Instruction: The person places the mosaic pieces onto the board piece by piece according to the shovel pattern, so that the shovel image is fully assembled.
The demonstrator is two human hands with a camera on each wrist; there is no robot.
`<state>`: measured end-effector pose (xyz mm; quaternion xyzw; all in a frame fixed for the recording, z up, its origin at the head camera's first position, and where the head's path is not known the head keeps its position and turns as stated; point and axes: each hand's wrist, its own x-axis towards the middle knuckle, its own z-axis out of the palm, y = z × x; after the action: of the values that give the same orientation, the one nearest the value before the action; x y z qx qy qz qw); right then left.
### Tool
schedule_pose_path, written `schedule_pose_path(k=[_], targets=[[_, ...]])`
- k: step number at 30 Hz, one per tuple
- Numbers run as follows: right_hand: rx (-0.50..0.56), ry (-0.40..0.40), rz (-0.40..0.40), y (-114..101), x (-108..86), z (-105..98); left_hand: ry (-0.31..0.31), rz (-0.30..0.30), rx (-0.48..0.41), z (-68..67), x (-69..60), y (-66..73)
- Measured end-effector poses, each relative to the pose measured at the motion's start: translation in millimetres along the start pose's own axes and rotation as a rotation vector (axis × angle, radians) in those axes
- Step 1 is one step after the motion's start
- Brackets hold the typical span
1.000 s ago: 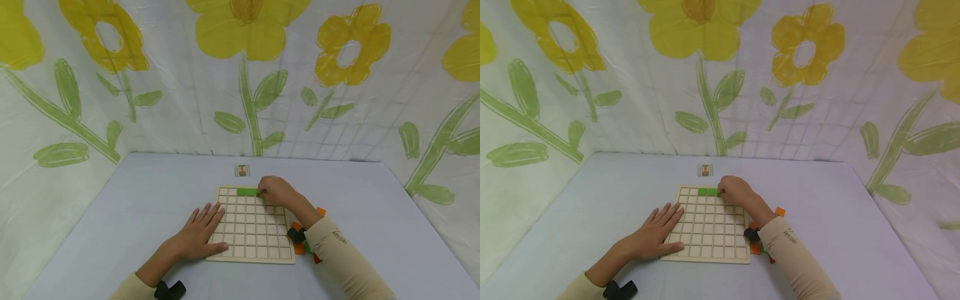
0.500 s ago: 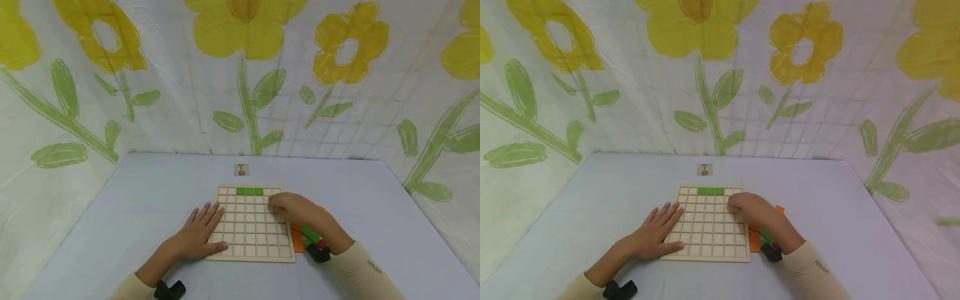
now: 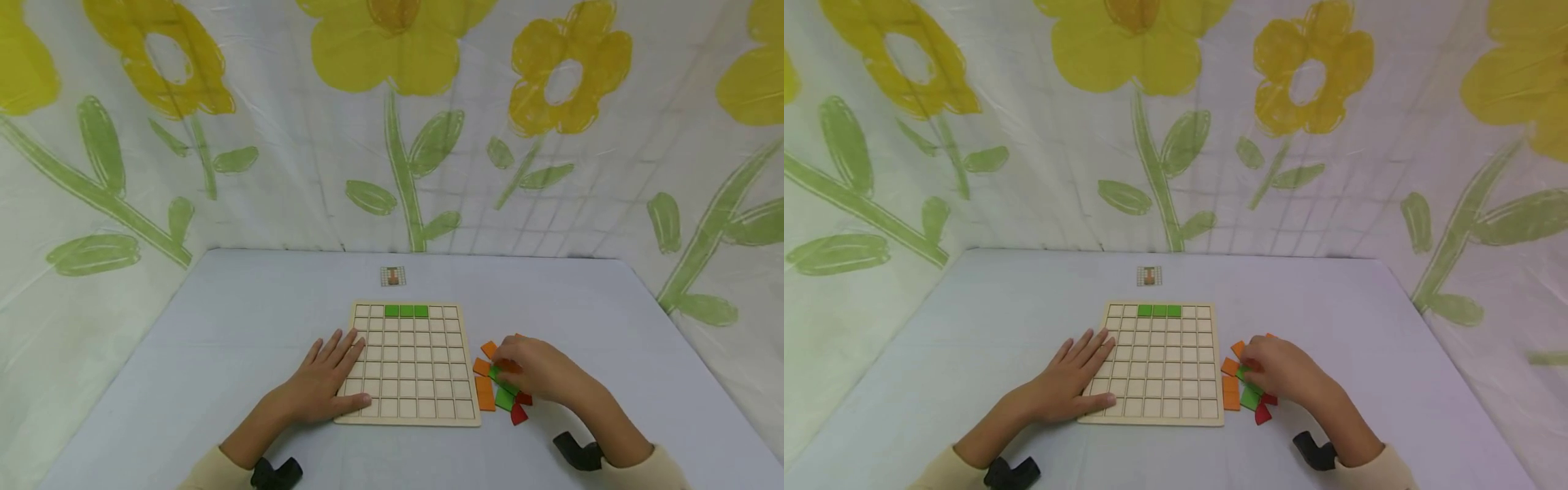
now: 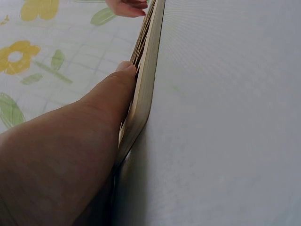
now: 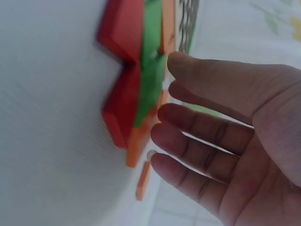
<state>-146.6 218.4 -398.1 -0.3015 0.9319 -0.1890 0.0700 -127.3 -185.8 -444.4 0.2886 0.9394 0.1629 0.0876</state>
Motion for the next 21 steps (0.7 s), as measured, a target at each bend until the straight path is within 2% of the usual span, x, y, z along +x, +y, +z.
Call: schedule_pose_path(k=[6, 10, 12, 18, 21], targets=[[-0.151, 0.061, 0.003, -14, -2.4, 15, 0.002, 0.0, -0.006, 0.3, -0.5, -1.5], [-0.211, 0.088, -0.013, -21, -0.4, 19, 0.003, 0.002, -0.005, 1.1, -0.3, -2.5], [-0.208, 0.093, -0.019, -22, 0.3, 19, 0.002, 0.005, -0.005, 1.6, 0.1, -2.7], [-0.154, 0.095, 0.059, -24, -1.7, 16, -0.011, -0.002, -0.01, 0.8, 0.9, -1.1], [-0.132, 0.095, 0.07, -21, -2.9, 15, -0.011, -0.005, -0.004, -0.5, 0.6, -0.5]])
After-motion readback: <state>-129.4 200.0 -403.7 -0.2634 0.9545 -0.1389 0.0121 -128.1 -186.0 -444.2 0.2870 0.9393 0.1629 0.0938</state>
